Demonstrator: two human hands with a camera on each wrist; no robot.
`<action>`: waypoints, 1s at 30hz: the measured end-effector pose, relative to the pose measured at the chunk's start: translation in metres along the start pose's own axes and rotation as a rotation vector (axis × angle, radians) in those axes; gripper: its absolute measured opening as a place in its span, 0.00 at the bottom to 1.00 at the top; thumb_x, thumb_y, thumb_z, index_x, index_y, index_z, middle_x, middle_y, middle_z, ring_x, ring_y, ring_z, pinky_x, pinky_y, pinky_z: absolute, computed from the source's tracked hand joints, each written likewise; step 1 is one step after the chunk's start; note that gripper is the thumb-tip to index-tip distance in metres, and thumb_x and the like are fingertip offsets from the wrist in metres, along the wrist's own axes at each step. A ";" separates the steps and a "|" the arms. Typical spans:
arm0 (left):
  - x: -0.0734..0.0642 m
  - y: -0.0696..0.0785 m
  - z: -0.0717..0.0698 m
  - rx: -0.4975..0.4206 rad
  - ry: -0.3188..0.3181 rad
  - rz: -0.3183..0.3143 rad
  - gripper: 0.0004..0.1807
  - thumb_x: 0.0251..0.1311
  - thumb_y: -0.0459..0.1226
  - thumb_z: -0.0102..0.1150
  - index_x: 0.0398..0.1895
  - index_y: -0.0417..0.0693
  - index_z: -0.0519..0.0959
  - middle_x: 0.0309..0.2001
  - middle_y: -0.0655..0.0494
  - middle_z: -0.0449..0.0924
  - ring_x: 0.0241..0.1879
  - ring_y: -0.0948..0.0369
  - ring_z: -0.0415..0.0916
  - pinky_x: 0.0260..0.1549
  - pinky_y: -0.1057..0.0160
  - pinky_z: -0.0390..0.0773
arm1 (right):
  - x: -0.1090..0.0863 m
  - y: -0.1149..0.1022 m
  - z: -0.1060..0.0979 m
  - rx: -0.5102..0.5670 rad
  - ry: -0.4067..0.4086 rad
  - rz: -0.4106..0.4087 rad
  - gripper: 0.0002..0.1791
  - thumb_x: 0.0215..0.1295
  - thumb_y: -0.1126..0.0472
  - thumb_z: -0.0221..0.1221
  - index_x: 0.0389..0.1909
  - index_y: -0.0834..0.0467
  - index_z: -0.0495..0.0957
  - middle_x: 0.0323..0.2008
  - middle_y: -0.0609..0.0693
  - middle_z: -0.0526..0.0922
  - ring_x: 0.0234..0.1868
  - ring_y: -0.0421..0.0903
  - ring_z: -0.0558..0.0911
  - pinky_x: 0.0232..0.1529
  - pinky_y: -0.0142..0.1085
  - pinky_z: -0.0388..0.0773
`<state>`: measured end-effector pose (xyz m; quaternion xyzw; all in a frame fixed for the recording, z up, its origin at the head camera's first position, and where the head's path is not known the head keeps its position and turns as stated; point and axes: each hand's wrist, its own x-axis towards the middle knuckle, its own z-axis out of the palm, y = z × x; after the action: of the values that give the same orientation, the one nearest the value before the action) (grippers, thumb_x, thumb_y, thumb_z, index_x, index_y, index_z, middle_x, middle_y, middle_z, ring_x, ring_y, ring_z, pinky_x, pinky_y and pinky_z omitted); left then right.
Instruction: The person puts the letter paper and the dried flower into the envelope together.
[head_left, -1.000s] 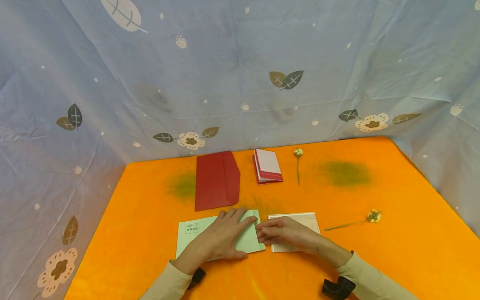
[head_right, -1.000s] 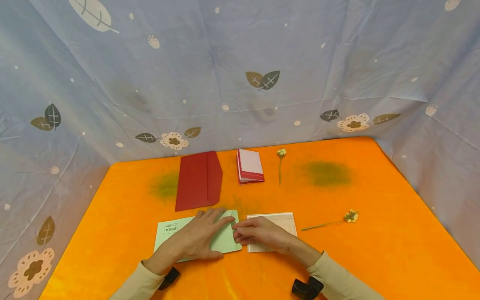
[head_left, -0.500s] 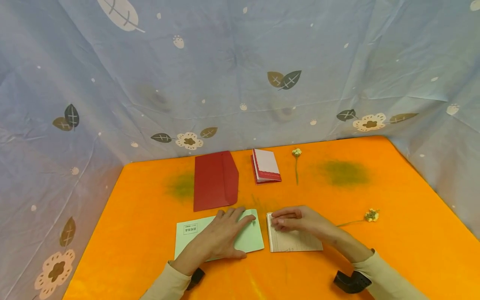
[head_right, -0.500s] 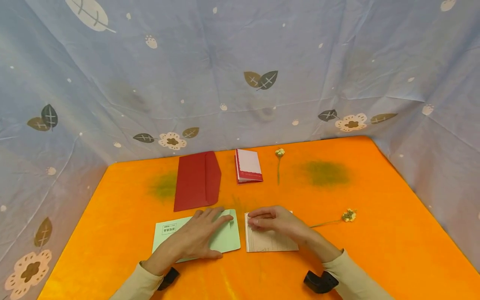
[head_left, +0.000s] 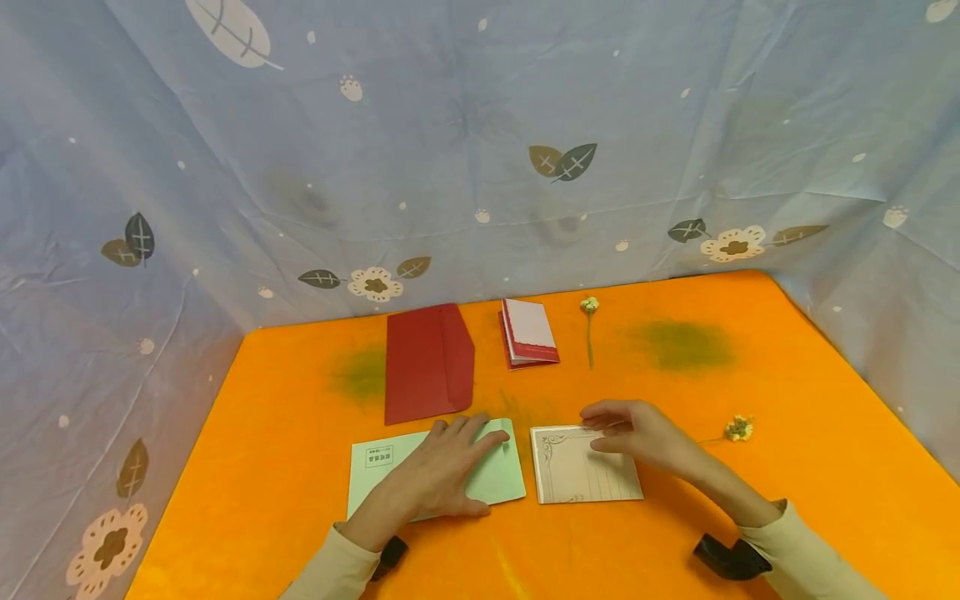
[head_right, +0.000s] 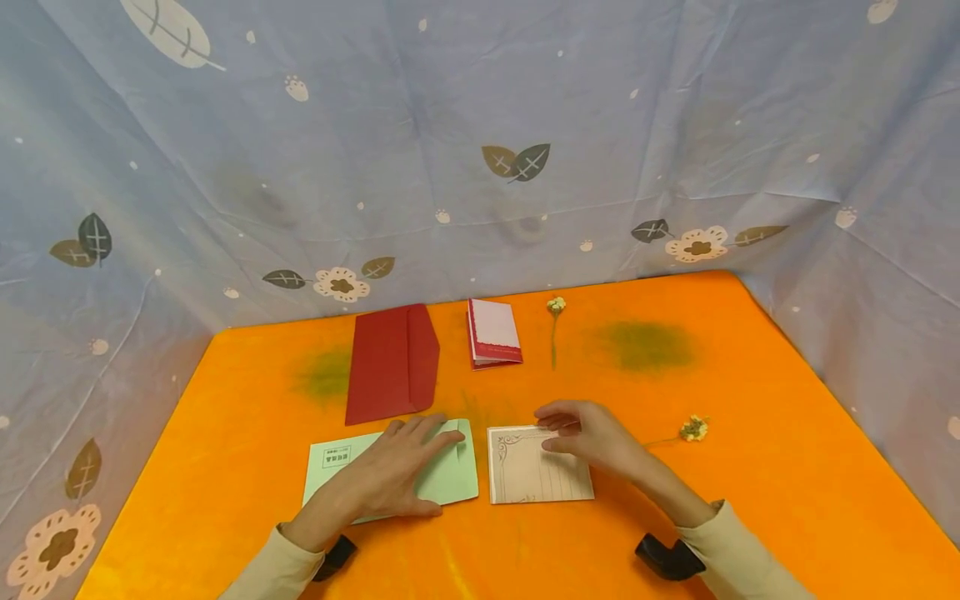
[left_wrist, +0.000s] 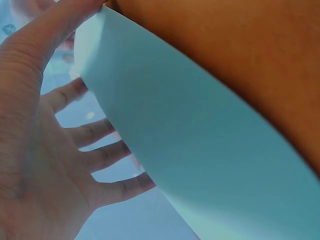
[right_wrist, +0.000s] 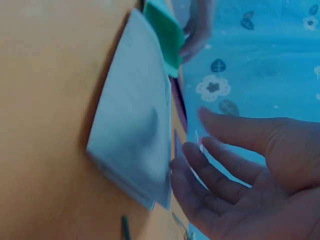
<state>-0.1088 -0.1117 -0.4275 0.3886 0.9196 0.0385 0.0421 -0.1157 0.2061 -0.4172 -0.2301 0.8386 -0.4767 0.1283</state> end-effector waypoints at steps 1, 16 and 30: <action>0.000 0.000 0.000 0.000 -0.001 0.002 0.50 0.42 0.63 0.73 0.69 0.59 0.63 0.66 0.48 0.63 0.62 0.51 0.65 0.56 0.47 0.69 | -0.001 0.001 0.000 -0.069 0.012 -0.012 0.23 0.58 0.66 0.68 0.53 0.72 0.77 0.48 0.61 0.83 0.47 0.56 0.82 0.48 0.41 0.80; 0.001 -0.001 -0.002 -0.008 -0.019 0.000 0.50 0.42 0.63 0.73 0.69 0.60 0.63 0.67 0.49 0.63 0.62 0.51 0.64 0.57 0.47 0.68 | -0.009 0.006 -0.001 -0.442 0.007 0.005 0.33 0.41 0.67 0.77 0.53 0.65 0.79 0.50 0.57 0.82 0.51 0.58 0.79 0.51 0.53 0.76; 0.000 0.000 -0.001 -0.033 -0.037 -0.010 0.50 0.44 0.63 0.72 0.70 0.60 0.62 0.68 0.50 0.61 0.64 0.52 0.63 0.58 0.47 0.67 | -0.007 0.009 0.001 -0.452 0.049 0.012 0.35 0.40 0.72 0.76 0.55 0.66 0.77 0.42 0.51 0.79 0.42 0.50 0.79 0.38 0.39 0.76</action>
<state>-0.1095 -0.1118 -0.4264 0.3838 0.9199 0.0464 0.0660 -0.1119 0.2128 -0.4250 -0.2364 0.9284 -0.2813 0.0559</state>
